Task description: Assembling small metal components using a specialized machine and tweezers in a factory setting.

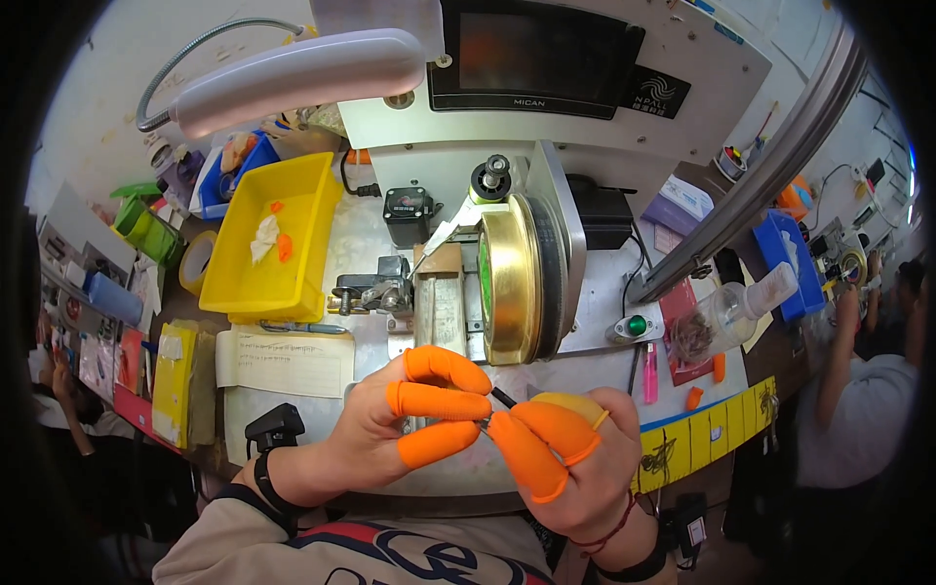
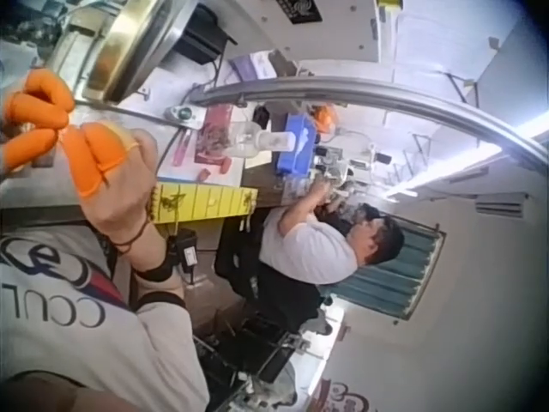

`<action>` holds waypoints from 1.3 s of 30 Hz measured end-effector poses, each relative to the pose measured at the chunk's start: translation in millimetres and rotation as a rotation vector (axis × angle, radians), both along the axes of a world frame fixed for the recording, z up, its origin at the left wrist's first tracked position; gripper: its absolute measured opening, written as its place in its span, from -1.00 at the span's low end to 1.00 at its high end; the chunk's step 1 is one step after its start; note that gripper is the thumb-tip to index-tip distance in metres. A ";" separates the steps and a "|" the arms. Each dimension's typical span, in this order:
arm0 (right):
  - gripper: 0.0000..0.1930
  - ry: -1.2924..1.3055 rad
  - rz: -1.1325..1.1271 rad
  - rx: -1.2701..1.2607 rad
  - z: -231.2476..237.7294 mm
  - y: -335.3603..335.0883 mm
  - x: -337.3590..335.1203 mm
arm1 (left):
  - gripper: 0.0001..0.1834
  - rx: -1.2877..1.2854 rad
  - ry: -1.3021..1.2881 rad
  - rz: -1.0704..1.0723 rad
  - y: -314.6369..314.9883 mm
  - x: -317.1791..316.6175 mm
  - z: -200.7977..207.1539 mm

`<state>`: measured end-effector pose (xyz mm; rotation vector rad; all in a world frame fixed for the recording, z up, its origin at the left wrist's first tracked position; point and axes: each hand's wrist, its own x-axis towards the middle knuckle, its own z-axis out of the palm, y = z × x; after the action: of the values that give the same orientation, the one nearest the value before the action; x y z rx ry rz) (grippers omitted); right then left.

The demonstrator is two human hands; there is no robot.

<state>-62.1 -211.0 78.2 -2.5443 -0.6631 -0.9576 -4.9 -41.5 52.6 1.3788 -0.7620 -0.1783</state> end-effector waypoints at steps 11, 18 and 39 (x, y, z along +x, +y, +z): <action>-0.84 0.632 0.114 0.890 -3.5 1.9 -8.4 | -0.76 0.138 -0.268 0.177 -0.2 -1.7 1.3; -0.86 0.914 0.318 1.292 0.0 6.3 -14.1 | -0.69 0.211 -0.425 0.197 2.8 -7.3 0.5; -0.80 -0.331 -0.064 0.346 19.6 -94.3 -61.5 | -0.55 0.407 -1.042 0.156 -75.7 -50.3 69.2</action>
<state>-123.6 -305.4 97.8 -2.1363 -0.4541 -1.4001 -55.2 -117.3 121.8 1.9105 -1.5170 0.5921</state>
